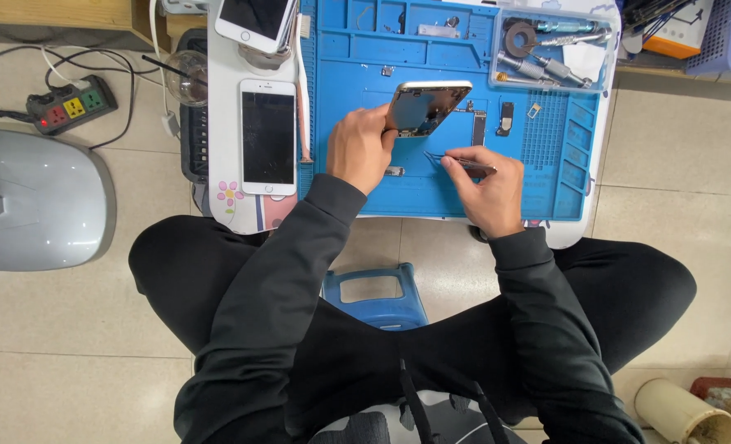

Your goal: The person disassembles a smartphone on a blue work mat, using tweezers and a screwdriver to remove screws and disconnect internal components. They lift the motherboard and other parts from the phone's frame, placing them on the mat.

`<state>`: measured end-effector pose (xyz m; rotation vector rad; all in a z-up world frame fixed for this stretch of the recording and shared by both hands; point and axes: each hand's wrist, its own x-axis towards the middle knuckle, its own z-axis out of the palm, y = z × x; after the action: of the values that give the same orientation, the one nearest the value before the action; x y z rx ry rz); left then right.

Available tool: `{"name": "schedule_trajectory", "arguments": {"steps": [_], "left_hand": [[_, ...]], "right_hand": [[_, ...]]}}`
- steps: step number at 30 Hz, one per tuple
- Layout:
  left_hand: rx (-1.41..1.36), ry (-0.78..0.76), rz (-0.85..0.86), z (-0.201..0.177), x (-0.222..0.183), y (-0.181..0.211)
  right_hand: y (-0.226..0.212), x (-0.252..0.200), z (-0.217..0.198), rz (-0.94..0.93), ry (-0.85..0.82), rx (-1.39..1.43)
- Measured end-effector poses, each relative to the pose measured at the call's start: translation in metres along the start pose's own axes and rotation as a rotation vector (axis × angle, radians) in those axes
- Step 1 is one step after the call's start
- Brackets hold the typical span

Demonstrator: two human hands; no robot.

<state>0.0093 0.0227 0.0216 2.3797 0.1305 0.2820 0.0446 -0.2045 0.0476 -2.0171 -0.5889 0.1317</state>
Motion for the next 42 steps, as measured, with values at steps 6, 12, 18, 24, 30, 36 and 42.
{"name": "schedule_trajectory", "arguments": {"steps": [6, 12, 18, 24, 30, 36, 42], "left_hand": [[0.000, -0.011, -0.002, 0.000, 0.000, -0.001], [0.012, 0.006, -0.014, 0.005, -0.002, -0.001], [0.011, 0.006, -0.004, 0.002, -0.004, 0.001], [0.005, -0.008, -0.006, -0.002, -0.005, 0.004], [0.026, 0.036, -0.014, 0.021, -0.005, -0.011], [0.038, 0.034, -0.008, 0.023, -0.004, -0.013], [0.042, 0.038, -0.014, 0.021, -0.004, -0.011]], "right_hand": [[0.003, 0.001, 0.000, -0.016, 0.005, 0.022], [0.004, 0.000, -0.002, -0.018, -0.007, 0.010], [-0.006, -0.012, -0.015, 0.022, -0.043, 0.024], [-0.008, -0.030, -0.029, 0.051, -0.173, 0.050], [0.007, -0.044, -0.037, 0.035, -0.265, -0.019], [0.007, -0.044, -0.035, 0.026, -0.257, -0.041], [0.007, -0.043, -0.034, 0.022, -0.257, -0.053]]}}
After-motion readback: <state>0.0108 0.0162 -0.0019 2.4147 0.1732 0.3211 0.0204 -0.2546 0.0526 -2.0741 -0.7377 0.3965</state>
